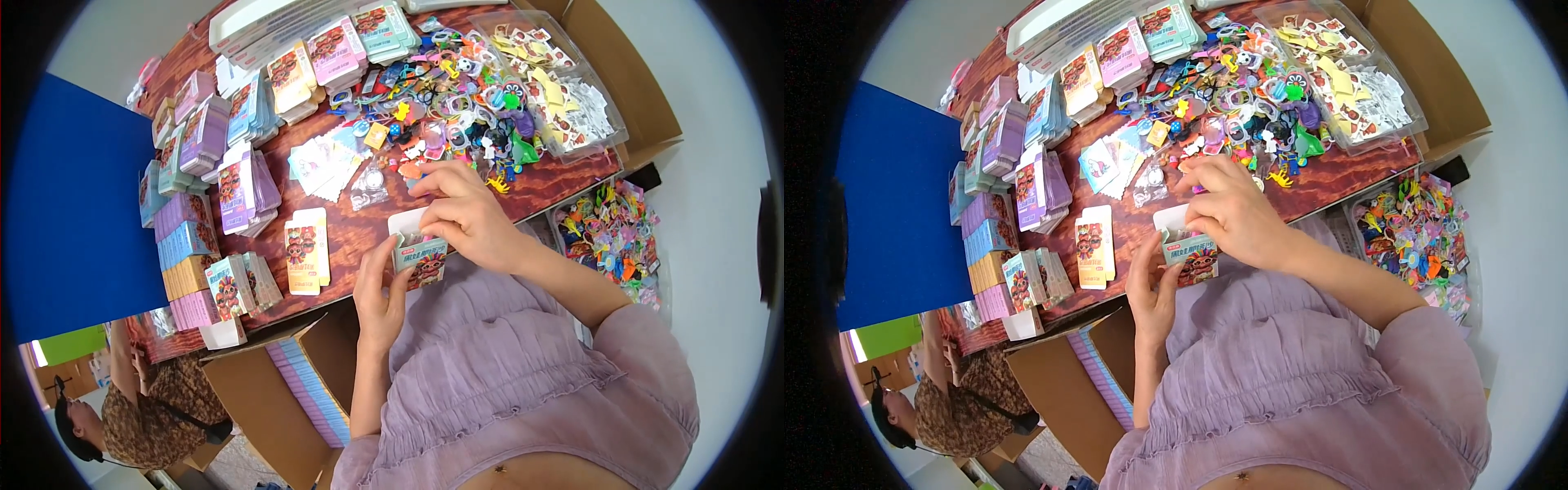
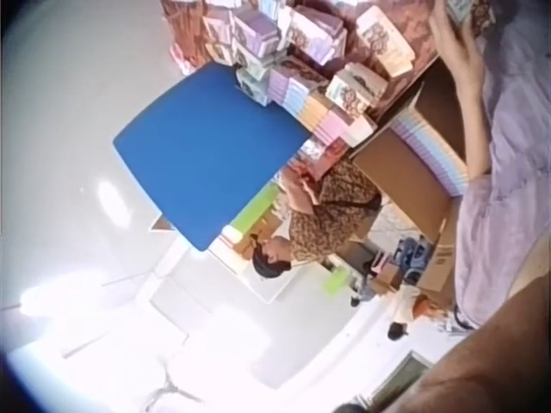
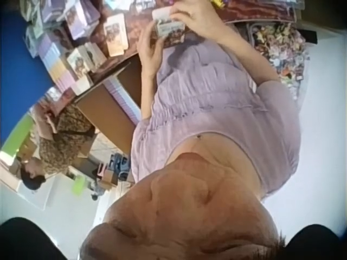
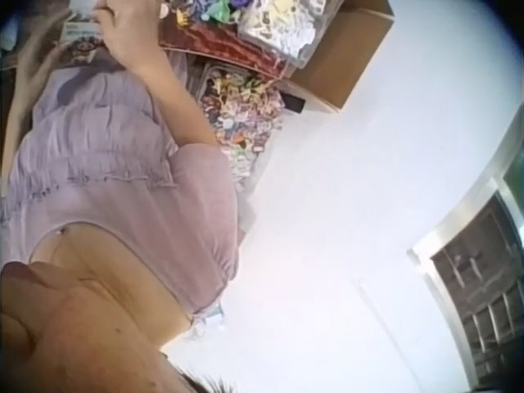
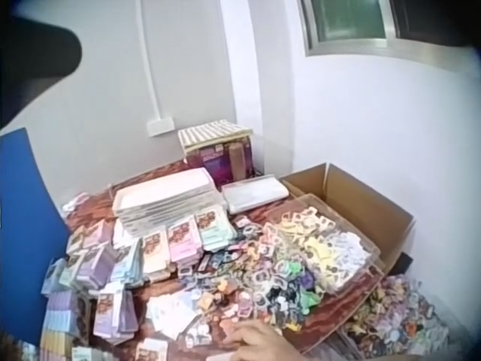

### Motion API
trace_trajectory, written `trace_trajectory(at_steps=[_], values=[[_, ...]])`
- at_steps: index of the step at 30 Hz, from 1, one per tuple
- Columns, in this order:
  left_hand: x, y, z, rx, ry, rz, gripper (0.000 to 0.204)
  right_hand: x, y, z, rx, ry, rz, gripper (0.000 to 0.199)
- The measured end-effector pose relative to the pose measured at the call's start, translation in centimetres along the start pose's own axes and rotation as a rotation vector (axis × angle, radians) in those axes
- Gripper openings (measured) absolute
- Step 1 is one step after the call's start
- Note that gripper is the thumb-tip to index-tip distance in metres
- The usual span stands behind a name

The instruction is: Packing small colorful toys and decorative items into individual plastic packets.

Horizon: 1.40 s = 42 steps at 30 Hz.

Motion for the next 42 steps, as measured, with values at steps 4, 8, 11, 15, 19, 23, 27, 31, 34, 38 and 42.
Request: trace_trajectory(at_steps=[4,8,11,15,19,23,27,31,34,38,42], values=[[0.4,-0.4,0.6,0.026,0.032,-0.01,0.051,-0.4,-0.6,-0.9,-0.024,0.044,0.117,0.009],[0.4,-0.3,0.3,-0.018,0.08,-0.021,0.052,-1.0,-1.8,-2.8,-0.21,0.266,0.201,0.013],[0.3,-0.3,0.3,0.057,0.018,-0.002,0.052,-0.8,-2.0,-3.1,-0.216,0.306,0.214,0.011],[0.3,-0.3,-0.1,0.075,0.065,0.014,0.052,-0.5,-1.7,-2.7,-0.242,0.356,0.235,0.009],[0.3,-0.1,-0.4,-0.055,0.147,0.006,0.055,0.1,-1.0,-1.5,-0.213,0.276,0.234,0.006],[0.4,-0.5,0.3,-0.004,0.096,-0.012,0.06,0.7,0.0,0.9,-0.06,0.028,0.263,0.006],[0.6,-0.8,0.8,0.014,-0.031,-0.014,0.062,2.2,0.7,2.8,0.056,-0.077,0.188,0.007],[1.1,-1.1,0.9,-0.011,-0.014,-0.031,0.064,5.4,1.9,4.4,-0.002,-0.055,0.128,0.006],[0.9,-1.2,0.6,-0.014,-0.094,-0.005,0.067,5.8,1.9,5.0,0.016,-0.027,0.028,0.007],[0.6,-1.1,-0.1,0.039,-0.206,0.03,0.071,3.9,0.7,5.4,0.043,-0.023,-0.055,0.011],[1.0,-1.0,-0.7,0.027,-0.227,0.001,0.068,2.1,0.3,5.7,0.161,-0.083,-0.089,0.012]])
Point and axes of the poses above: each hand's wrist, its own y-axis towards the middle knuckle, its own x-axis out of the back of the hand, z = x × y, the point moved 7 cm from there along y, towards the middle knuckle, and after that the axes turned 11 degrees about x, right-handed, at the moved point
